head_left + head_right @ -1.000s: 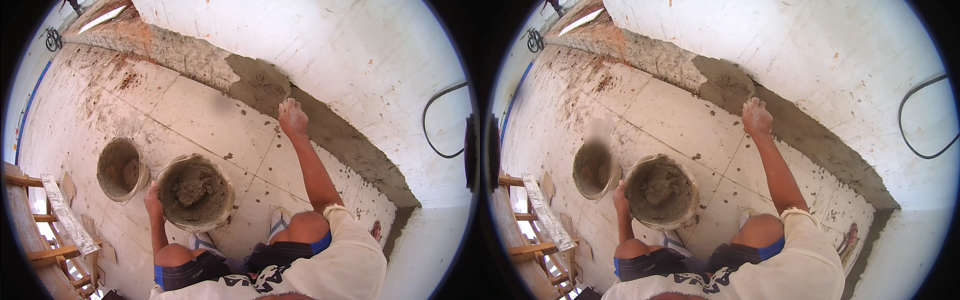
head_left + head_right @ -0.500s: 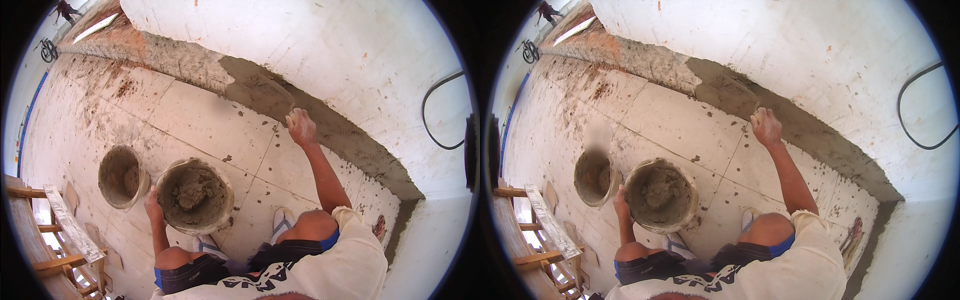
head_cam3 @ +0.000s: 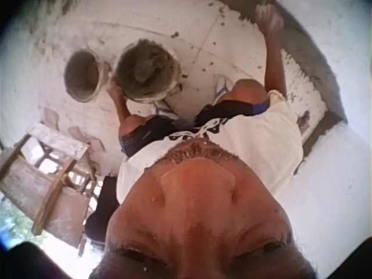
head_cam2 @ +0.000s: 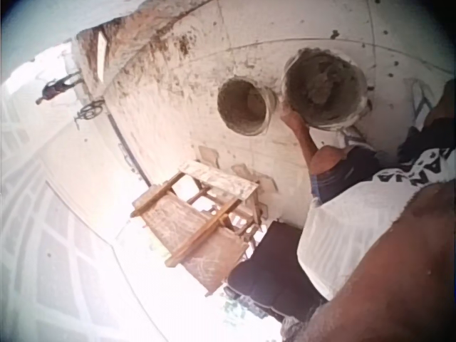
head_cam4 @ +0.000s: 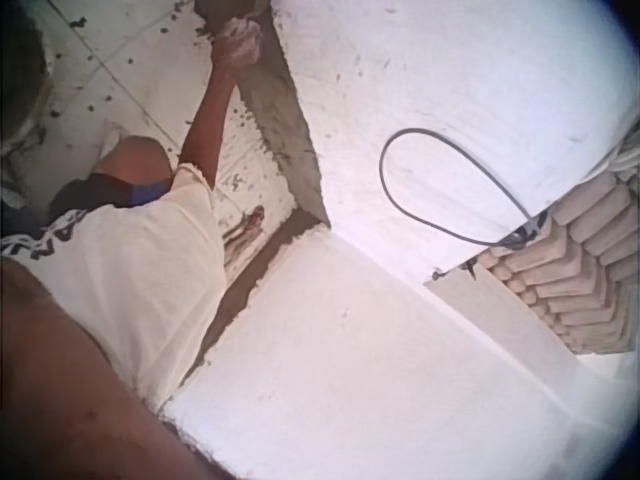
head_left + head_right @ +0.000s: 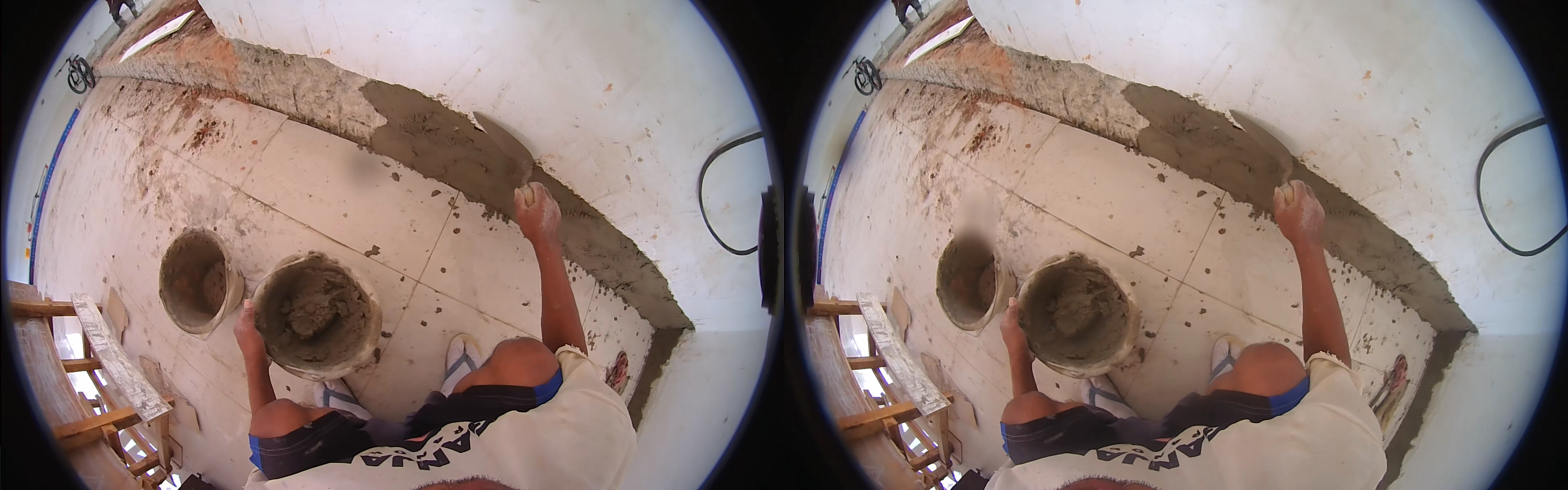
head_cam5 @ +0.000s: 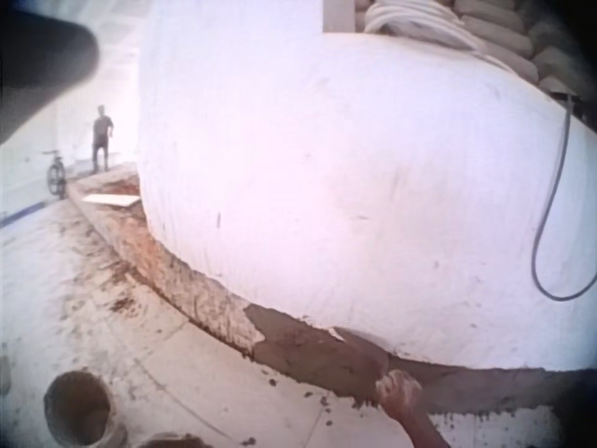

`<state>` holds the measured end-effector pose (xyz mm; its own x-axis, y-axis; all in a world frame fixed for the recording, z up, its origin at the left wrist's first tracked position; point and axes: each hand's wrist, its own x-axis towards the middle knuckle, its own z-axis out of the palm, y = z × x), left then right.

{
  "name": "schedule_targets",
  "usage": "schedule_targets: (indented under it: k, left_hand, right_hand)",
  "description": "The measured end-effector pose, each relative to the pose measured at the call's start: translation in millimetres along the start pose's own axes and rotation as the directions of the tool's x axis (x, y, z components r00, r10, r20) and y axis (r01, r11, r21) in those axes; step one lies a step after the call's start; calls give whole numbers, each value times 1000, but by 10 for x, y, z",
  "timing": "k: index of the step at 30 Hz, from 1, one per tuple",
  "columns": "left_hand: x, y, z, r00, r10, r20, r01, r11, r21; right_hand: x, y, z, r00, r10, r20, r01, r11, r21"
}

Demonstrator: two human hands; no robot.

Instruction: The person applies wet mortar from a bucket to the base of a wall using a trowel.

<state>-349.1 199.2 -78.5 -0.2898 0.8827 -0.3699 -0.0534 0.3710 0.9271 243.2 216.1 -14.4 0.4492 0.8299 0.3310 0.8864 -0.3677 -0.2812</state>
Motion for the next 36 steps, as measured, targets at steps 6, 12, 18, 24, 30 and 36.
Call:
schedule_targets:
  k: [6, 12, 18, 24, 30, 36]
  left_hand:
    - [-32, 125, 141, 997, -73, -16, 73, 997, -10]
    - [-67, 127, 156, 998, -48, -36, 48, 999, 3]
    - [-29, 66, 103, 1000, -25, -15, 25, 1000, 0]
    - [-93, 136, 124, 998, -65, -28, 64, 998, -12]
    - [-65, 125, 115, 998, -62, -12, 62, 998, -31]
    - [-64, 96, 102, 998, -55, -2, 55, 998, -41]
  right_hand:
    - [-61, -305, 595, 976, -216, -20, 212, 932, 295]
    - [182, -968, 1046, 892, -194, 408, 104, 967, 233]
    - [357, -999, 1406, 936, -126, 329, 61, 978, 202]
    - [225, -752, 1078, 974, -74, 215, 40, 987, 158]
    - [174, -499, 773, 992, -51, 119, 30, 986, 166]
    - [131, -267, 521, 994, -99, 44, 94, 990, 108]
